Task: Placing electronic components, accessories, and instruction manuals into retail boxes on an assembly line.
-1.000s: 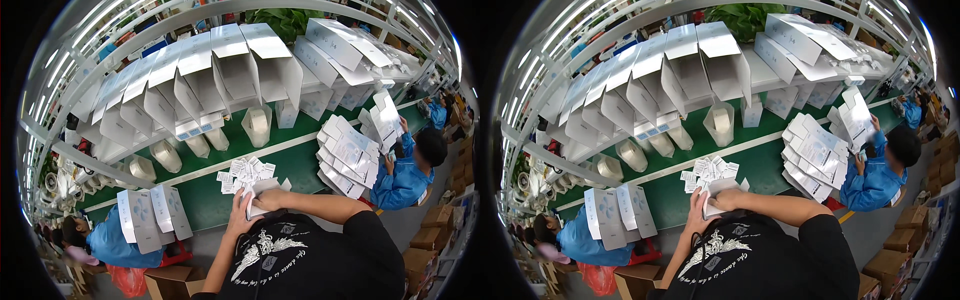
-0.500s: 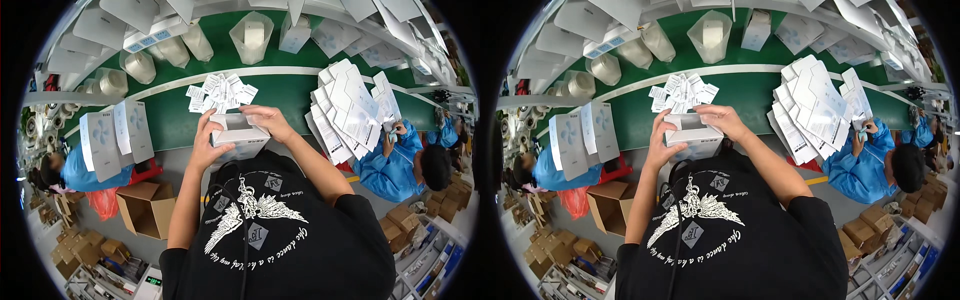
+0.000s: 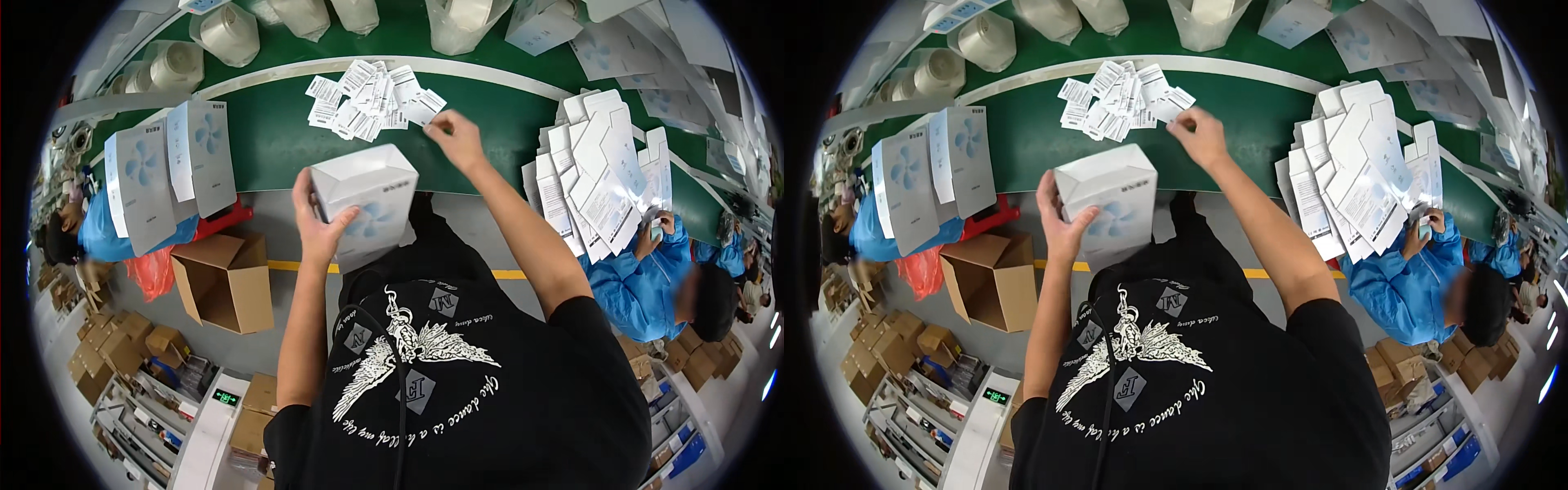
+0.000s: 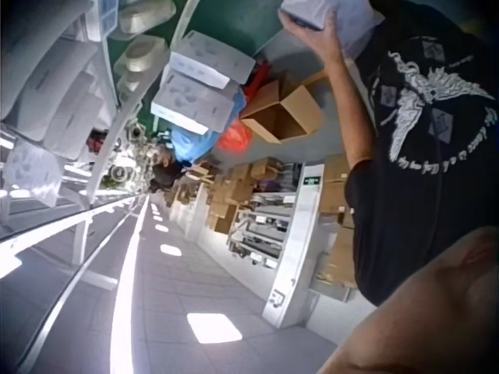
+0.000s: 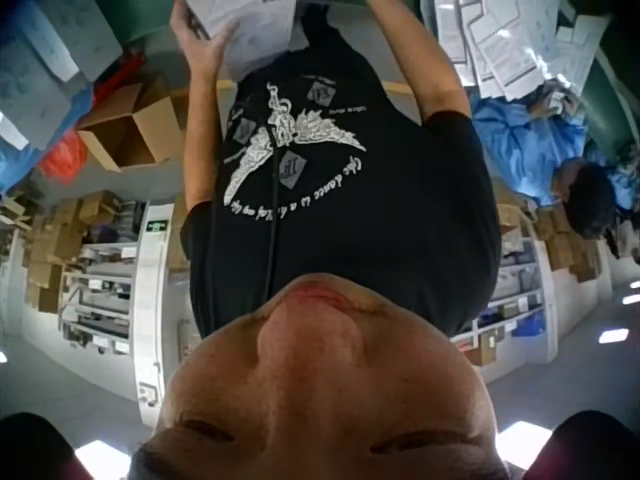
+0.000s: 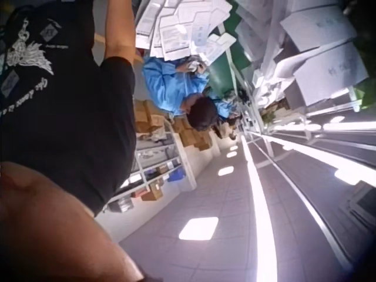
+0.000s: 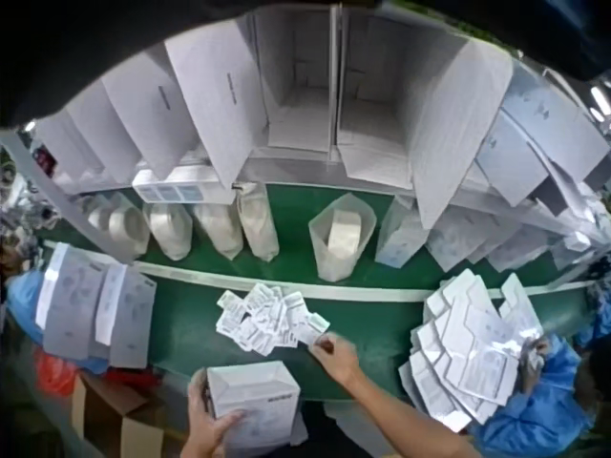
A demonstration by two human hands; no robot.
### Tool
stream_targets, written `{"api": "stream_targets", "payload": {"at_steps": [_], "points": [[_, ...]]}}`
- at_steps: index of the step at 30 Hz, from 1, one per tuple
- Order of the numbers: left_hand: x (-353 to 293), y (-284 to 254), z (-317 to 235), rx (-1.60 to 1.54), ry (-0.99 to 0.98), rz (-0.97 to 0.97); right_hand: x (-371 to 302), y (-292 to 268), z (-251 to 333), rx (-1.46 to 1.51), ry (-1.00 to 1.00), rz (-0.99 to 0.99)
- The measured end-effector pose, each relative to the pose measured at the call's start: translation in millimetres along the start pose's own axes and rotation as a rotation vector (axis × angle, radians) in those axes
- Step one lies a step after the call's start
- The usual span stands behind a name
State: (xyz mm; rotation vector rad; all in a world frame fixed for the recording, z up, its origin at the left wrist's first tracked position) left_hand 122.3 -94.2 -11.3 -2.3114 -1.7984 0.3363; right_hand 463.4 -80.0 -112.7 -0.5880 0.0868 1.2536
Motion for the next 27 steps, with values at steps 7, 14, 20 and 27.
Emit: {"api": "stream_targets", "payload": {"at_steps": [7,14,20,27], "points": [[53,-53,31,-0.603,-0.233,-0.418,65,29,-19,-0.447,-0.394,-0.498],[22,29,84,-1.14,-0.902,0.167,52,26,-28,-0.535,0.121,-0.514],[-36,90,154,-0.858,-1.367,0.614,14,13,-30,-0.419,0.109,-0.586],[10,30,109,-0.355,-0.893,0.518,36,23,-5,-0.634,0.195,-0.715]]}}
Point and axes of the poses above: each hand's wrist, its own x-axis towards the middle knuckle, its own y-axis out of the palm, z = x × y, the point moved 4 cm from there along x, towards the middle knuckle, and after that the axes turned 7 degrees about y, right-handed, at the moved point
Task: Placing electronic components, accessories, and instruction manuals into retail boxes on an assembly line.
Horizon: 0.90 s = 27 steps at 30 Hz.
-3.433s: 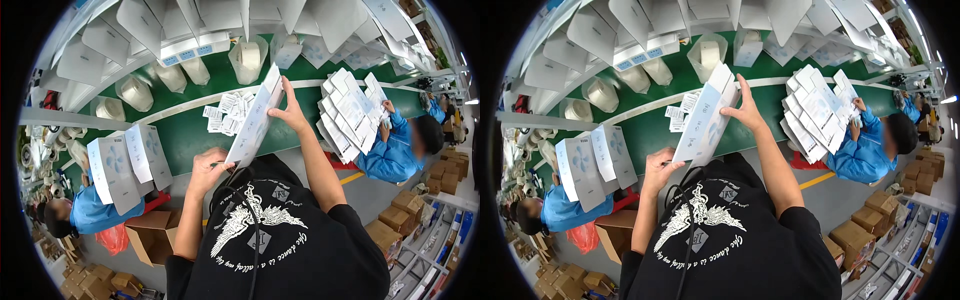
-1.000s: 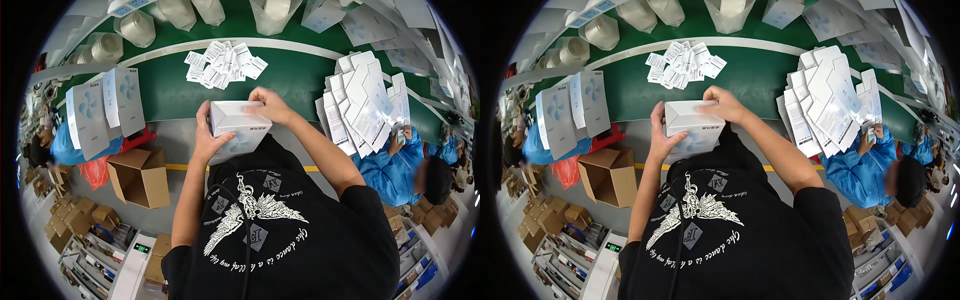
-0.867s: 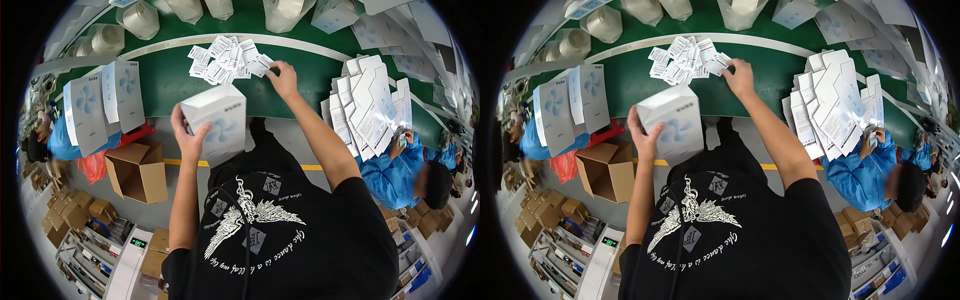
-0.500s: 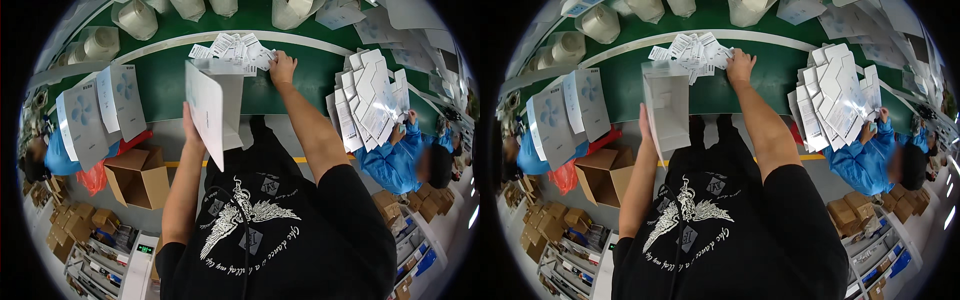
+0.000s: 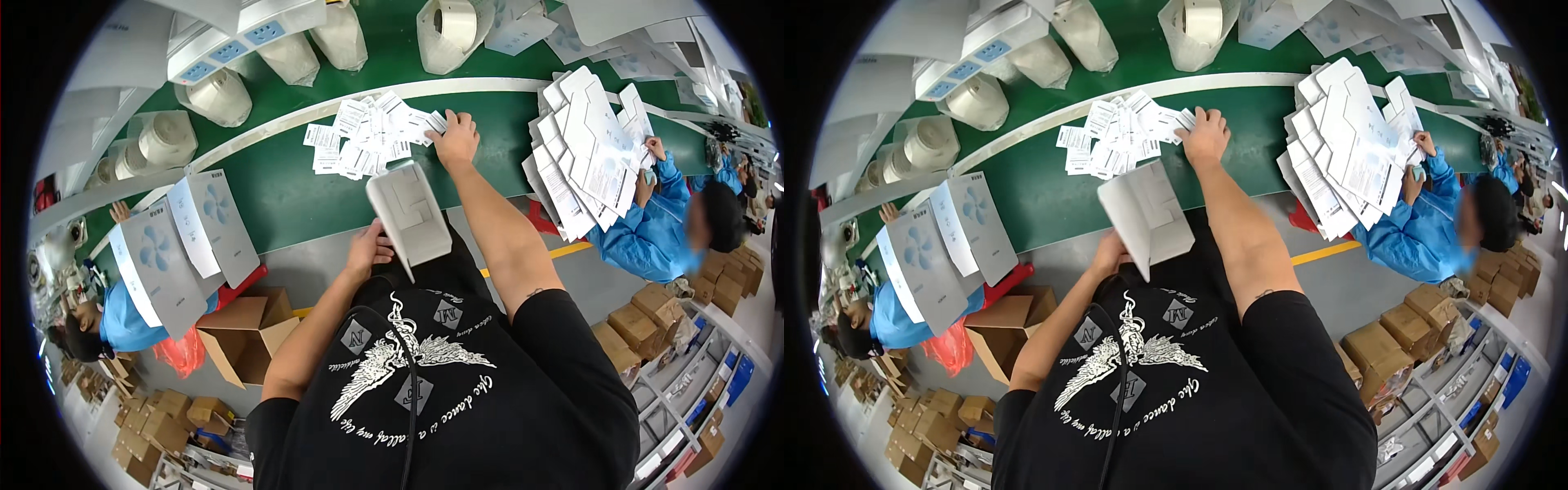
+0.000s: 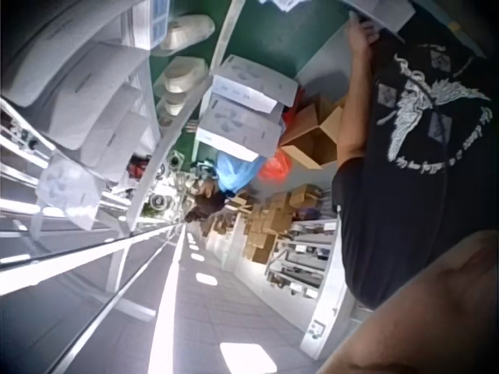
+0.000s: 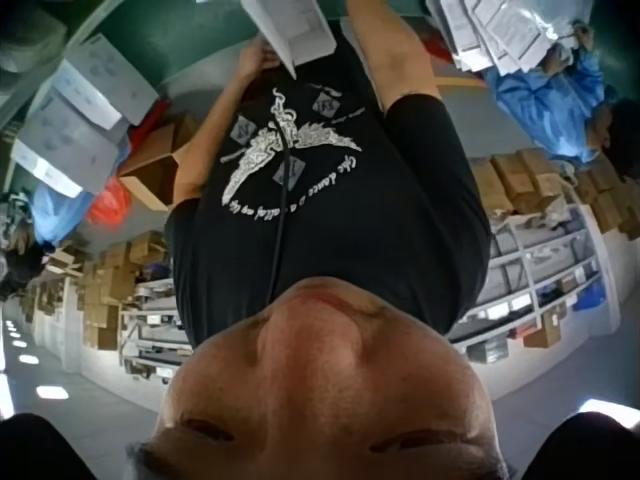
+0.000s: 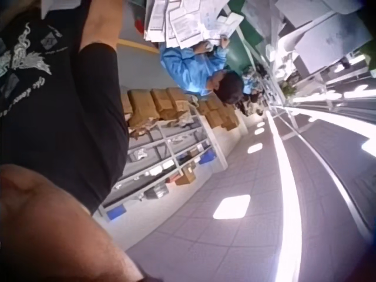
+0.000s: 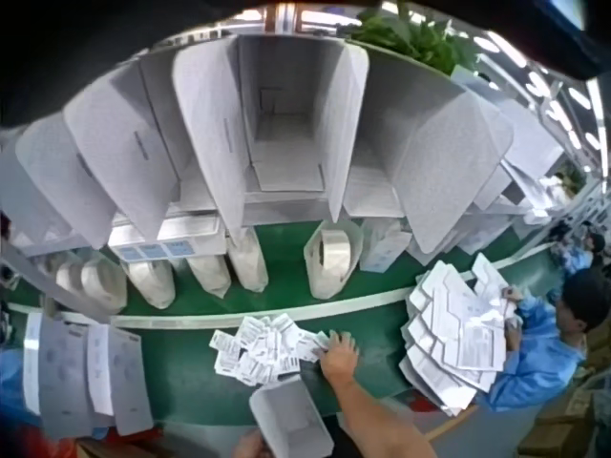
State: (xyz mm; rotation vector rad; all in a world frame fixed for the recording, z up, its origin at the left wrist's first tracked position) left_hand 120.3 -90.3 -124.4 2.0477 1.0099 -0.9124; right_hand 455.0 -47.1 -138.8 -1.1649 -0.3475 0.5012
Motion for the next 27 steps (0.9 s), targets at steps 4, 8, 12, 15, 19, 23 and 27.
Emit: {"api": "stream_targets", "payload": {"at_steps": [4,8,12,15,19,23,27], "points": [[-11,-18,-78,0.064,0.347,-0.338,0,8,-9,0.099,0.037,-0.1],[-16,9,-191,0.156,0.505,-0.375,14,0,-41,0.174,0.172,-0.111],[-18,34,-267,0.59,0.582,0.046,-17,-38,-38,0.644,0.261,0.146],[-18,69,-286,0.942,0.537,0.236,-46,-110,-13,0.929,0.27,0.273],[-17,101,-297,1.299,0.43,0.403,-89,-200,39,0.857,0.011,0.436],[-13,114,-300,1.512,0.442,0.455,-72,-216,69,0.655,-0.423,0.312],[-9,109,-285,1.591,0.585,0.366,42,-188,69,0.5,-0.504,-0.141]]}}
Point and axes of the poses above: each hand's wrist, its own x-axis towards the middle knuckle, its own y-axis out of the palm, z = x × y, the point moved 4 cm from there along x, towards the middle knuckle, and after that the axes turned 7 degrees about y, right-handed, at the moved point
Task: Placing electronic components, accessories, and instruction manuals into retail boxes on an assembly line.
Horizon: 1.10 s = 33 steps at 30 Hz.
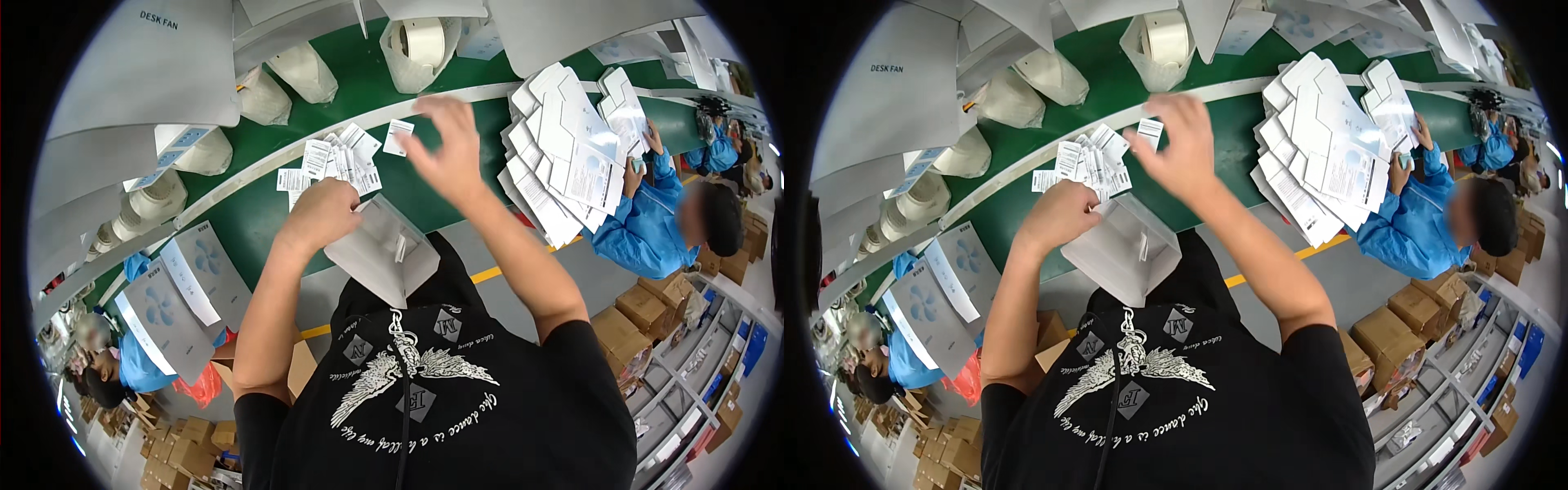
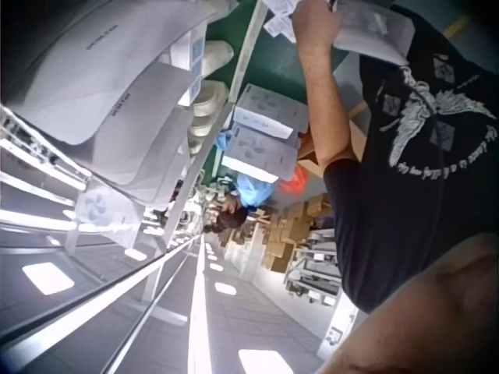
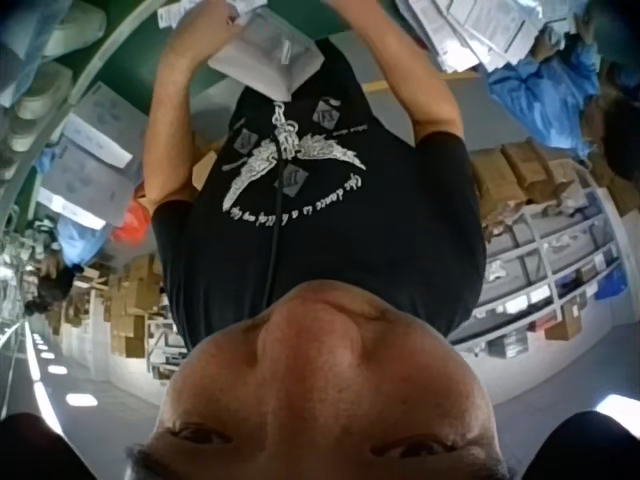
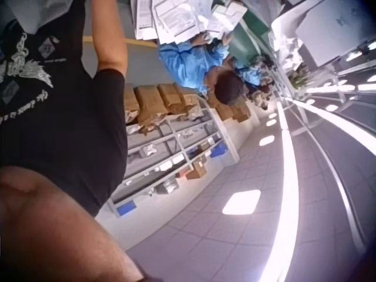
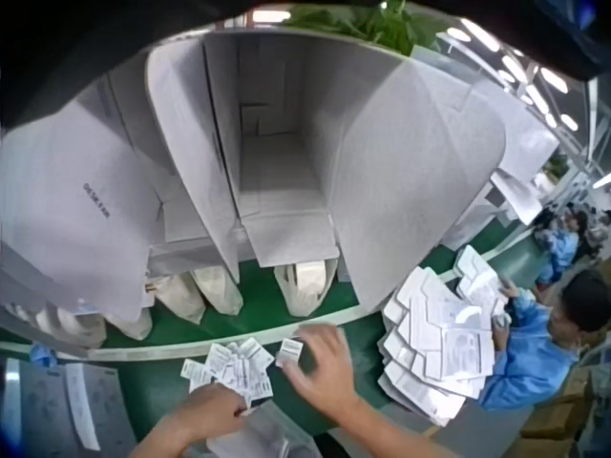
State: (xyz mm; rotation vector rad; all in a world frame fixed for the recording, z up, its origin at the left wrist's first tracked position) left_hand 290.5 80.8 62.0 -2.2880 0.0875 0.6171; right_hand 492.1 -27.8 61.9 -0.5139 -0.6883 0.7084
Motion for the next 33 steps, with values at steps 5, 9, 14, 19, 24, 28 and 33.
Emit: {"api": "stream_targets", "payload": {"at_steps": [5,9,14,19,24,28,33], "points": [[-1,3,-23,0.057,0.001,-0.135,141,66,-110,-0.477,0.535,-0.059],[-6,9,-20,0.039,0.011,-0.198,146,84,-152,-0.314,0.723,0.16],[-13,8,5,-0.033,0.032,-0.314,75,13,-100,0.232,0.664,0.007],[-13,17,15,-0.21,0.051,-0.375,-47,-81,10,0.52,0.405,-0.02],[-9,50,43,-0.508,0.153,-0.495,-132,-130,77,-0.137,0.176,0.648],[-8,65,38,-0.532,0.18,-0.391,-150,-101,89,-0.353,0.192,0.737],[-12,72,42,-0.344,0.18,-0.577,-145,-42,74,-0.518,-0.142,0.598]]}}
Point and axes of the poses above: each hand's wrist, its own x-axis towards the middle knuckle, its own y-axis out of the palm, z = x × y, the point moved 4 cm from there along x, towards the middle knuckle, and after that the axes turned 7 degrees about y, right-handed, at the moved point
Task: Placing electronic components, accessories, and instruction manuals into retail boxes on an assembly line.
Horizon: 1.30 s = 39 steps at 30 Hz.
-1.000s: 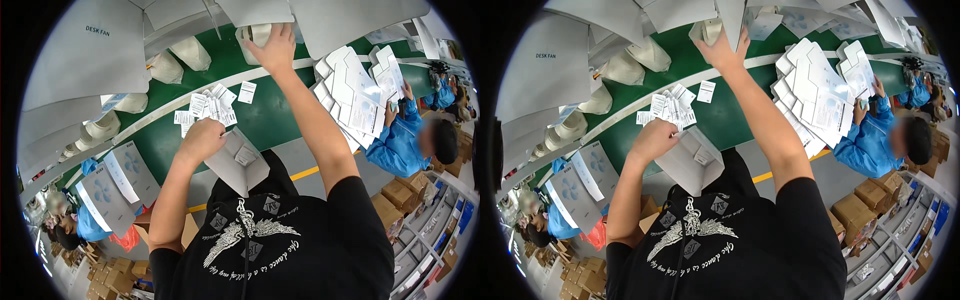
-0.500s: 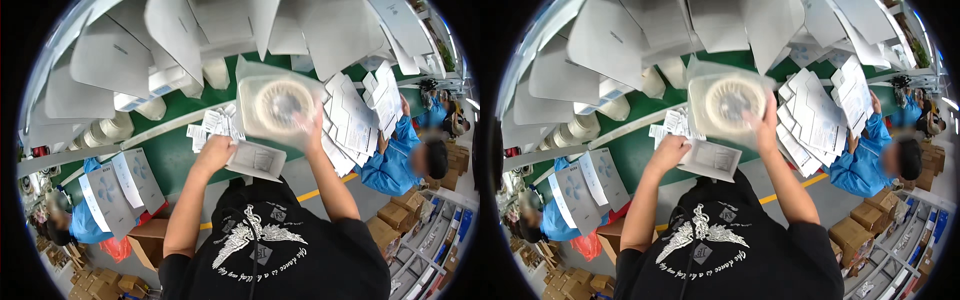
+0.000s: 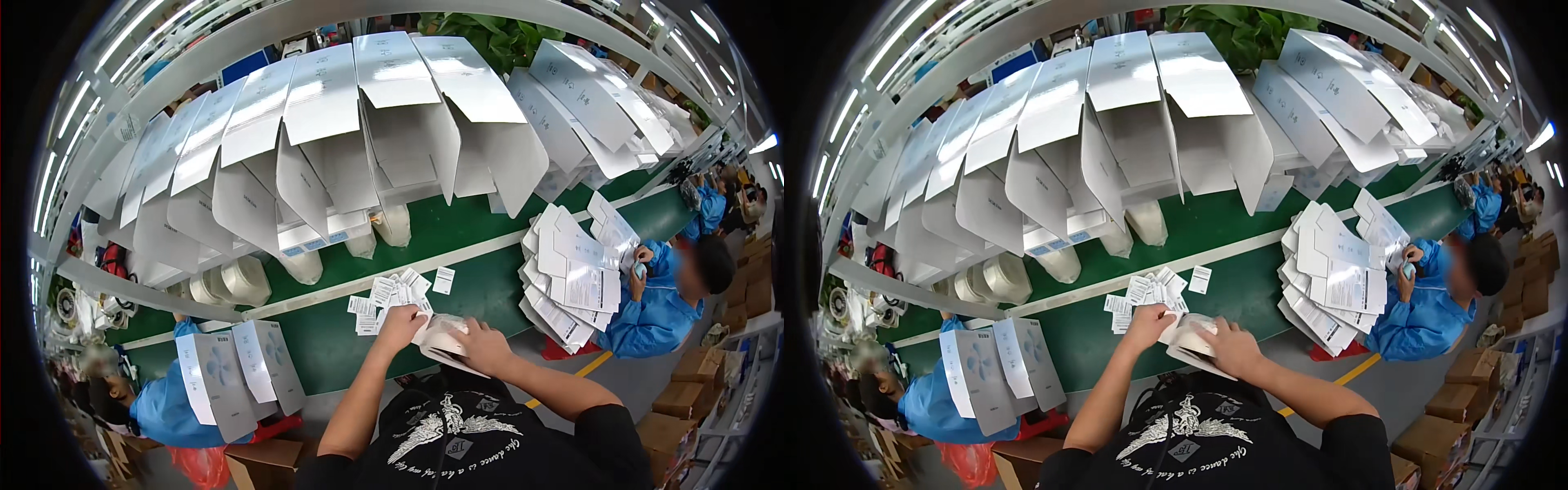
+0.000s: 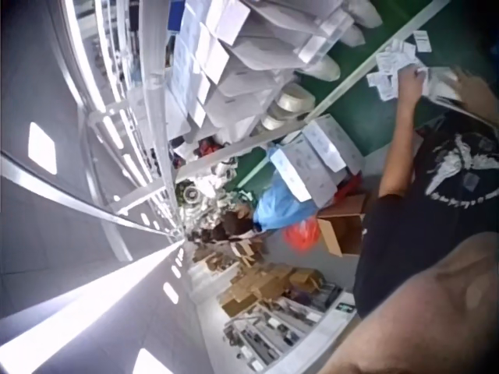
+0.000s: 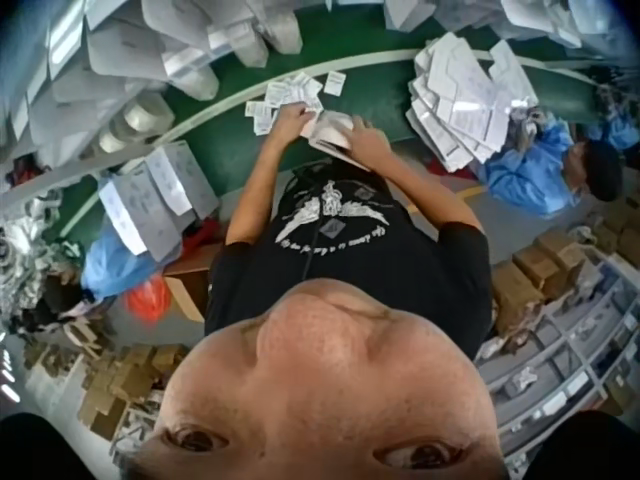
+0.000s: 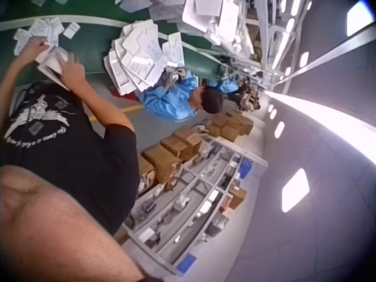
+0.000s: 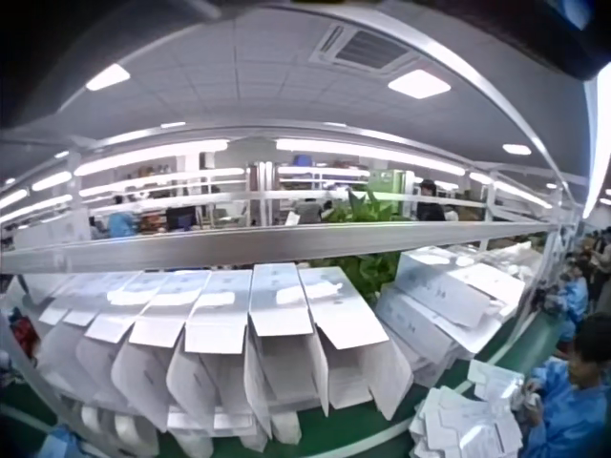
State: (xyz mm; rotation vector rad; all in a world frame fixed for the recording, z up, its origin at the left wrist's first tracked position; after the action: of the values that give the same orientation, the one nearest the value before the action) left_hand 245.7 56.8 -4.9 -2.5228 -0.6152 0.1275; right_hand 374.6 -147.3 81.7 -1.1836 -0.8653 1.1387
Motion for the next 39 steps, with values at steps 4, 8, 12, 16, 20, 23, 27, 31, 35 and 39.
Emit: {"api": "stream_targets", "payload": {"at_steps": [4,8,12,16,20,23,27,31,35,39], "points": [[-22,3,17,-0.557,-0.411,0.009,33,-5,-24,0.015,0.201,0.391],[-77,11,38,-0.418,-0.527,-0.191,87,-38,-95,0.087,0.34,0.014],[-147,55,77,0.009,-0.374,-0.075,237,-14,-170,0.098,0.401,-0.33],[-226,113,132,-0.148,-0.426,0.116,350,15,-212,-0.026,0.477,0.122],[-333,120,170,-0.262,-0.979,-0.092,333,4,-236,0.193,0.615,-0.251],[-390,97,140,0.015,-1.088,-0.249,241,-18,-242,0.519,0.548,-0.573],[-387,80,87,-0.147,-1.275,-0.219,66,9,-325,0.157,0.652,-0.666],[-392,87,95,-0.106,-1.245,-0.036,-41,21,-345,-0.091,0.992,0.141],[-425,157,179,0.093,-0.978,-0.037,-14,30,-329,-0.21,0.869,0.252],[-391,128,190,-0.005,-0.976,-0.001,-17,30,-322,-0.161,0.856,0.222]]}}
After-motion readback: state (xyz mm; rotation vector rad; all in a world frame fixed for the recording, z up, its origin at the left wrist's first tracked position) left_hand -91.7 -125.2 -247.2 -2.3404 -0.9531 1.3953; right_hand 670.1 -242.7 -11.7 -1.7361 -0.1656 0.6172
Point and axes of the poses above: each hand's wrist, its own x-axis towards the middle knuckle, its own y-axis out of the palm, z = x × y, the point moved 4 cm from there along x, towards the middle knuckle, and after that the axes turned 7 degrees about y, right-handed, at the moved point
